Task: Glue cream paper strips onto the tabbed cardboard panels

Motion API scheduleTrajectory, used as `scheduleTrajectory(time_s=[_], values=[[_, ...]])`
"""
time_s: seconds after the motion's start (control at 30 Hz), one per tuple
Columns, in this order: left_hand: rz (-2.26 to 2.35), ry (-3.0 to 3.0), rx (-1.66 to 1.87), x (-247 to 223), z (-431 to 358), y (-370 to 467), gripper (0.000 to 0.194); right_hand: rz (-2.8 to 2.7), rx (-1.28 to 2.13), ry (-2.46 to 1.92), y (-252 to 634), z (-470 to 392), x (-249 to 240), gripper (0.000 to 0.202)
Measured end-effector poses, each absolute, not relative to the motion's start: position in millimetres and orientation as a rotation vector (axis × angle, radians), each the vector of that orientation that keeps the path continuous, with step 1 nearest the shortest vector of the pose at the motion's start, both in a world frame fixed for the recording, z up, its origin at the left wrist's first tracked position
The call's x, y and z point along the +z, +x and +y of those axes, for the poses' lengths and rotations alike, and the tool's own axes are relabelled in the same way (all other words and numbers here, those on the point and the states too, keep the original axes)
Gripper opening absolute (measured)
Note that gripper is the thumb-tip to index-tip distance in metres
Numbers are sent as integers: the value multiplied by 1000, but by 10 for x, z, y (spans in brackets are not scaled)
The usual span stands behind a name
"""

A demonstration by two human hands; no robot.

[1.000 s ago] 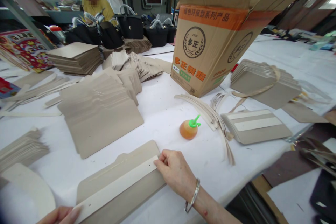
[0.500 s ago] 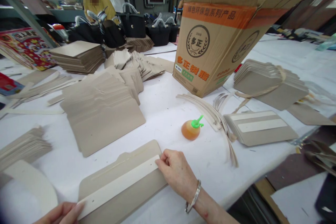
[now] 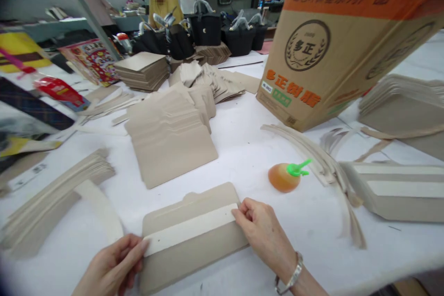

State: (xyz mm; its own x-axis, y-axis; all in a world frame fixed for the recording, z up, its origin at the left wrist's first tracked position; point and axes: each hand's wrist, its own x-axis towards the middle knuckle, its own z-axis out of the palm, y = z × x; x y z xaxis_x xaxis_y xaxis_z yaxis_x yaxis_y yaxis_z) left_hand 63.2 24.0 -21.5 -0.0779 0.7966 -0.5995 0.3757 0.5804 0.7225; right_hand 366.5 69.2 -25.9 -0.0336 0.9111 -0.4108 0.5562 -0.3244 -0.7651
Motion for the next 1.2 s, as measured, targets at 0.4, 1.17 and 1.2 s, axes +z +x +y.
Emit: scheduleTrajectory(time_s=[0.4, 1.17, 1.2], values=[[1679, 1015, 532, -177, 242, 653, 37, -1552, 1421, -1946, 3747, 667, -493, 41], [1688, 1091, 507, -175, 247, 627, 32, -1506, 1436, -1953, 3757, 648, -567, 45], [1692, 1101, 503, -165, 251, 631, 32, -1498, 1428, -1953, 3753, 649, -562, 44]])
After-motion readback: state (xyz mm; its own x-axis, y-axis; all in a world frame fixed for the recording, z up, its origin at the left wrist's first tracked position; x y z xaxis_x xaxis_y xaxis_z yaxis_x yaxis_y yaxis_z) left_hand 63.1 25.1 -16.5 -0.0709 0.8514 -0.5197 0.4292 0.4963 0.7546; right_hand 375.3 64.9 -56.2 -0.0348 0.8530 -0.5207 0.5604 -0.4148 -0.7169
